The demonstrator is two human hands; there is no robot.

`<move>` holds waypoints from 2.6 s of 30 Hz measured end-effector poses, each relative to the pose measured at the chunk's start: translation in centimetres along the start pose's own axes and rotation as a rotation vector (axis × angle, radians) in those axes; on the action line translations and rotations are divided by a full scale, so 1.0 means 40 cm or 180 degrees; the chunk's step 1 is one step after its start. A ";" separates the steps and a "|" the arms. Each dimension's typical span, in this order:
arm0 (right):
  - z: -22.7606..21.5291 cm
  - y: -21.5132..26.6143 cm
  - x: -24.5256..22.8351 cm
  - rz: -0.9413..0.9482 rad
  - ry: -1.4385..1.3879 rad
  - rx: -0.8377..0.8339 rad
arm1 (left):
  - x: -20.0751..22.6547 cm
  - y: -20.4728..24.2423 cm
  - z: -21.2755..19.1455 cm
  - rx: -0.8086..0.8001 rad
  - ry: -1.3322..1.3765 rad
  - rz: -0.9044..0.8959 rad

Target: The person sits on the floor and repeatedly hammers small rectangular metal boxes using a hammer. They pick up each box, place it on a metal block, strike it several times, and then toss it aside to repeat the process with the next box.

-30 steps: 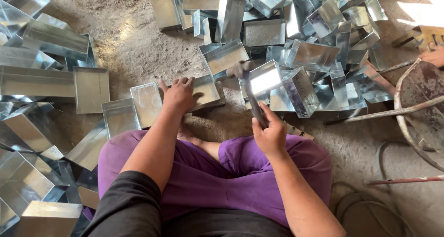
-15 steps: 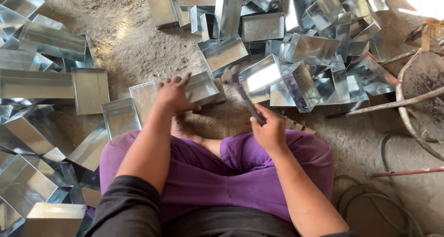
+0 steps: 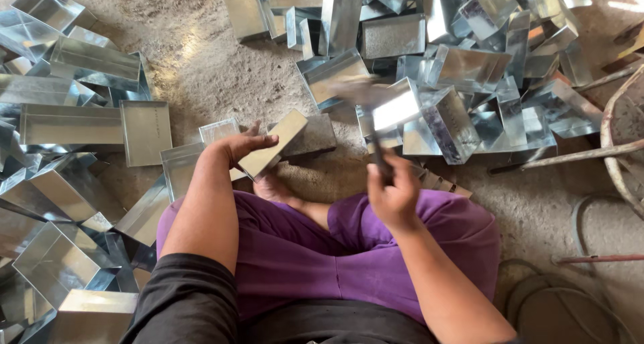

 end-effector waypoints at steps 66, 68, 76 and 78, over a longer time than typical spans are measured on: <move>0.074 0.021 -0.006 0.0329 -0.0017 -0.0688 | 0.009 0.066 -0.034 -0.0078 0.0582 0.0047; 0.080 0.026 0.020 0.0591 0.0229 -0.0879 | 0.007 0.062 -0.032 -0.0033 0.0669 0.0034; 0.077 0.022 0.025 0.0583 -0.0047 -0.0632 | -0.046 -0.007 -0.021 -0.0190 0.0923 0.0288; 0.091 0.025 0.050 0.0882 0.0079 -0.0907 | -0.027 -0.008 -0.037 -0.0247 0.0925 0.0422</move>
Point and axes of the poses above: each hand's wrist, its own y-axis away from the middle knuckle, its own z-axis out of the palm, x = y × z, the point moved 4 cm from there along -y, towards the middle knuckle, and after that the axes turned 7 degrees about -y, right-handed, at the moved point
